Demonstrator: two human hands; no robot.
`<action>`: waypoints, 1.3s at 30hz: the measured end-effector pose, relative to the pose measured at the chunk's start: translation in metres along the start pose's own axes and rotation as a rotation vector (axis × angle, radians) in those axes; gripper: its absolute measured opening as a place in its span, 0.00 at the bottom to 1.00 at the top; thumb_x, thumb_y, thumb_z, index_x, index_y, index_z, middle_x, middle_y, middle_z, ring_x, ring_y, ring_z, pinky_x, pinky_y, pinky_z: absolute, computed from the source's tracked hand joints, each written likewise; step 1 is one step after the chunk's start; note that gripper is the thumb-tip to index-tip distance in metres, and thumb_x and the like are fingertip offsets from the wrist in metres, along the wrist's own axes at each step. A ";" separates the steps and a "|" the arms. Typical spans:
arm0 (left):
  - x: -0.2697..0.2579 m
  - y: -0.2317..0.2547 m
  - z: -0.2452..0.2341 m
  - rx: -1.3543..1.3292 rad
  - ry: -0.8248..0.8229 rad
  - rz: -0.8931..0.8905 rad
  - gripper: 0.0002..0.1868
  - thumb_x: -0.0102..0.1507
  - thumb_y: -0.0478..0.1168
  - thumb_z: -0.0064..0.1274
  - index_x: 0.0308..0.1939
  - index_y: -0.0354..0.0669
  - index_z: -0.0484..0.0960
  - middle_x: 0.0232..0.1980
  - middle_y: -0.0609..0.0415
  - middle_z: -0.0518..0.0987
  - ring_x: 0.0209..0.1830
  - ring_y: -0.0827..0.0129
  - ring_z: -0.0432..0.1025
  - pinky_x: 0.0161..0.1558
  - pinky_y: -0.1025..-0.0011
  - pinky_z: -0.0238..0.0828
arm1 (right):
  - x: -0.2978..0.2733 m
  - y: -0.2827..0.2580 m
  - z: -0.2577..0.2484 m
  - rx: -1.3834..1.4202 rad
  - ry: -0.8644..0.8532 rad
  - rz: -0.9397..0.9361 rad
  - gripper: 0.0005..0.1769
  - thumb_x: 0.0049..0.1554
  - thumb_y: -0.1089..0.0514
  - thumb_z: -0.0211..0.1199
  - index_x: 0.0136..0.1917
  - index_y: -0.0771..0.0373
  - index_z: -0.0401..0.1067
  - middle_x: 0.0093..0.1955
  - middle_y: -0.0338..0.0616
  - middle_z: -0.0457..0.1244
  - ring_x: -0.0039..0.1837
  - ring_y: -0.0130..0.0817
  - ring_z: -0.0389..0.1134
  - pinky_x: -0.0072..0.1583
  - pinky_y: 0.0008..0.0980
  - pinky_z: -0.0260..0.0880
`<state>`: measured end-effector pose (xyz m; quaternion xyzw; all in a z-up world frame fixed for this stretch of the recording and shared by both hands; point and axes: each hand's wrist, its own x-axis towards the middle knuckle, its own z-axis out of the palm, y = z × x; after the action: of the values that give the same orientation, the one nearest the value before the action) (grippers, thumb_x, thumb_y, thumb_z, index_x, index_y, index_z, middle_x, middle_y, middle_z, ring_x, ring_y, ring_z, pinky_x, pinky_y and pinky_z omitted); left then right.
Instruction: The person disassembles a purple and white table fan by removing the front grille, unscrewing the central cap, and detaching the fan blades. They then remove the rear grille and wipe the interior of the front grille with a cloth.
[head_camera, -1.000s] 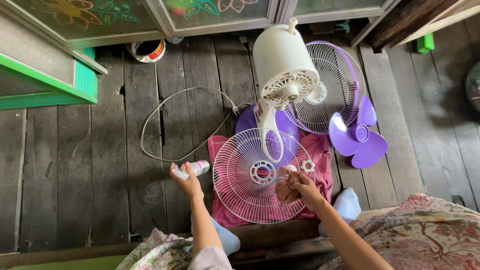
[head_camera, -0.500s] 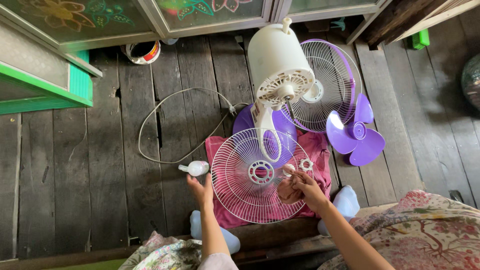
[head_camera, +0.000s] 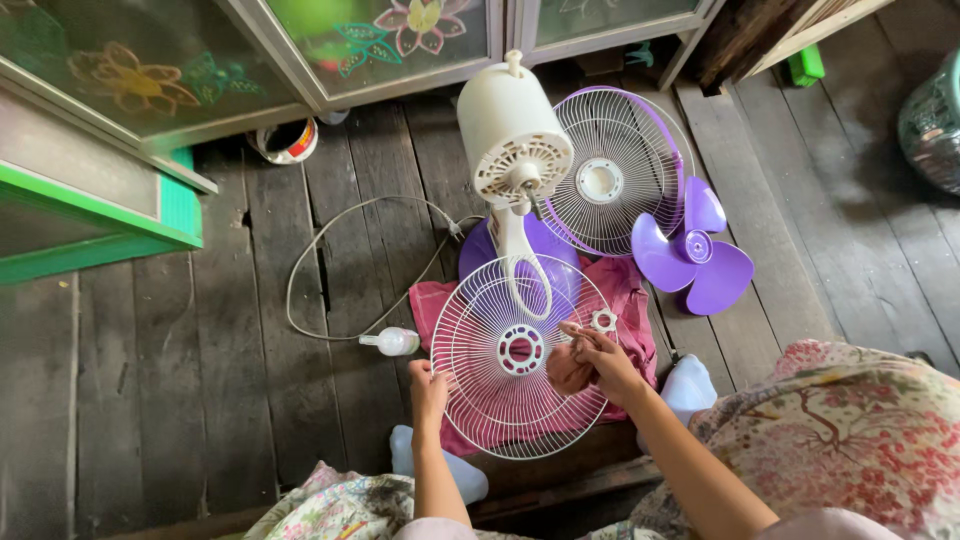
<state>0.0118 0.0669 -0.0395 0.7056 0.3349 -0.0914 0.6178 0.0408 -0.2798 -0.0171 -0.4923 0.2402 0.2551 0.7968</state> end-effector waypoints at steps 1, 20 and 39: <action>-0.008 0.015 0.001 0.048 -0.002 0.034 0.17 0.60 0.36 0.46 0.53 0.44 0.71 0.37 0.47 0.83 0.33 0.61 0.82 0.36 0.67 0.78 | -0.001 0.000 0.001 0.016 -0.061 -0.049 0.35 0.56 0.70 0.58 0.77 0.63 0.65 0.46 0.35 0.59 0.49 0.26 0.61 0.51 0.28 0.65; -0.206 0.128 -0.011 -0.440 0.080 0.112 0.25 0.63 0.45 0.38 0.61 0.38 0.73 0.57 0.37 0.81 0.53 0.47 0.80 0.56 0.56 0.75 | -0.109 -0.107 0.106 -1.045 0.304 -0.984 0.50 0.46 0.61 0.73 0.77 0.62 0.51 0.75 0.66 0.46 0.74 0.57 0.50 0.67 0.47 0.61; -0.224 0.169 -0.017 -0.676 0.105 0.492 0.25 0.61 0.38 0.39 0.60 0.26 0.73 0.55 0.31 0.79 0.50 0.50 0.78 0.51 0.58 0.77 | -0.180 -0.084 0.199 -1.152 -0.082 -1.487 0.28 0.53 0.64 0.69 0.66 0.62 0.69 0.65 0.51 0.63 0.60 0.46 0.63 0.59 0.45 0.65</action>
<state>-0.0641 0.0006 0.2227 0.5258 0.1985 0.2102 0.8000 -0.0149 -0.1620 0.2324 -0.8284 -0.3271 -0.2223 0.3967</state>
